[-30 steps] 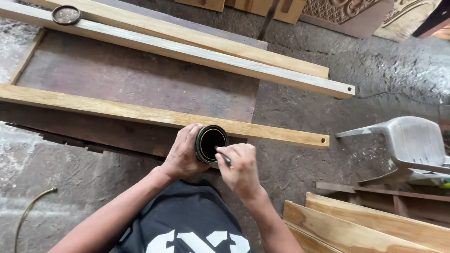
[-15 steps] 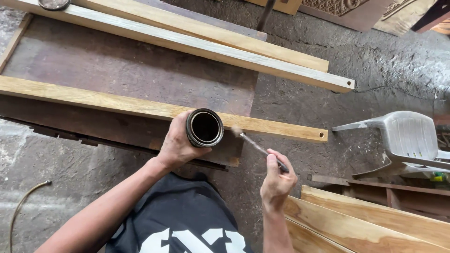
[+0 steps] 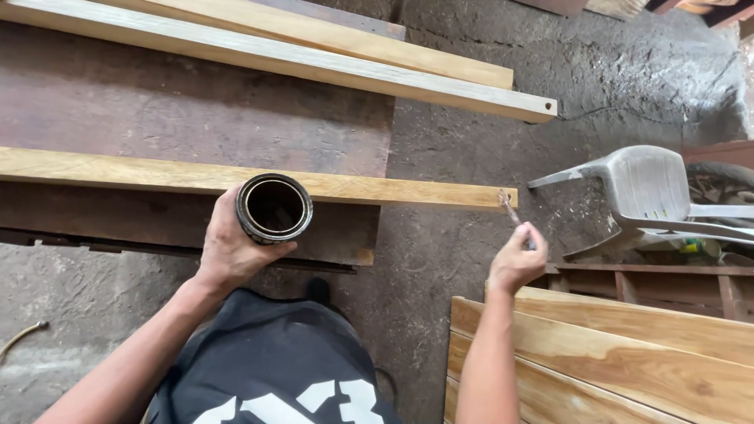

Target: Apply stain to several long wooden boards using a brush and a container of stain.

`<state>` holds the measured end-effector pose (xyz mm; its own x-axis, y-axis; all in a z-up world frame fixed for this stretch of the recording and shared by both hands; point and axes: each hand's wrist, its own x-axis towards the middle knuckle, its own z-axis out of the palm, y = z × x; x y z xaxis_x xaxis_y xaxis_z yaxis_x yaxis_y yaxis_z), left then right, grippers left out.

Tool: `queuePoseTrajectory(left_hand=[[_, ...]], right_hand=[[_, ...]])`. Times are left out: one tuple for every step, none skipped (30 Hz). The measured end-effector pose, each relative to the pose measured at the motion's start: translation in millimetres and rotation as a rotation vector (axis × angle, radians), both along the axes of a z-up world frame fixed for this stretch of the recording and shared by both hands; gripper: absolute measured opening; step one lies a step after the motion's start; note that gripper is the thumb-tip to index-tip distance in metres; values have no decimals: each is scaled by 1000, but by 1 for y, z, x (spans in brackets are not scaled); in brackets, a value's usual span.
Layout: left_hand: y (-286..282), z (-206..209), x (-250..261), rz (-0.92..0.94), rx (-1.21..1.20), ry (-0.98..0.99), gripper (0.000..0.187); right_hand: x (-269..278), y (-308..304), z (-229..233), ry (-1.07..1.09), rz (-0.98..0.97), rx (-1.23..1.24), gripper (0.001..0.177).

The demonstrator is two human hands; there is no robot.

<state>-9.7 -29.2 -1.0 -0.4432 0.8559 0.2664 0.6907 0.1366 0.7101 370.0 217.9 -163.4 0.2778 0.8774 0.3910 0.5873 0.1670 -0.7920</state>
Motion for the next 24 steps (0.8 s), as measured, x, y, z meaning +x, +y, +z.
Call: queuePoseTrajectory(left_hand=[[-2,1,0,-5,-10,25,94],[-4,1,1,-9,-11,24,94],[-5,0,1,-12,-15,38,94],[-5,0,2,-15,-18,53,94],[-4,0,1,-18,-12,55,94],[-3,-1,1,-2,9,42,97],[-7,-1,2,17,19,25,99],[-8,1,4,16,15,23,99],[-7,4,4,13,-2,21,97],[-7,6,5,11,-19,20,96],[-6,5,5,9,-20,19,96],[-6,5,5,14,-14,2,96],[-6,5,5,19,-7,-11,95],[-6,5,5,17,-6,-8,95],[-6,4,5,11,-12,20,95],[-5,3,5,4,-19,48,95],[-6,2,5,-1,-18,52,95],[-6,2,6,10,-18,58,98],[-8,2,8,19,-27,60,101],[-10,3,9,12,-35,61,101],[-7,4,9,23,-58,75,101],[-5,6,10,33,-81,89,100],[-3,7,10,28,-81,92,100],[-2,8,10,13,-68,105,100]], right_hand=[[10,11,0,23,-32,2,10],[16,17,3,22,-36,1,10],[23,23,8,119,-83,-19,10],[30,29,12,215,-130,-39,10],[36,40,10,217,-133,-33,10],[42,50,8,366,-169,-75,11],[50,55,5,510,-205,-127,12],[64,64,-13,507,-208,-130,12],[76,74,-32,645,-197,-200,12],[89,84,-50,784,-186,-270,13],[99,92,-62,783,-187,-269,13],[110,100,-74,880,-187,-362,13],[119,108,-86,980,-185,-454,14],[119,110,-89,983,-186,-453,14],[121,108,-93,1022,-170,-483,14],[124,106,-98,1061,-154,-513,15],[122,109,-102,1067,-157,-510,15],[120,112,-106,1111,-134,-528,16],[121,109,-112,1152,-118,-552,17],[123,101,-118,1154,-128,-555,17],[123,103,-120,1181,-145,-566,17],[123,104,-122,1208,-161,-577,17],[120,104,-122,1212,-166,-575,17],[116,102,-123,1198,-179,-557,16]])
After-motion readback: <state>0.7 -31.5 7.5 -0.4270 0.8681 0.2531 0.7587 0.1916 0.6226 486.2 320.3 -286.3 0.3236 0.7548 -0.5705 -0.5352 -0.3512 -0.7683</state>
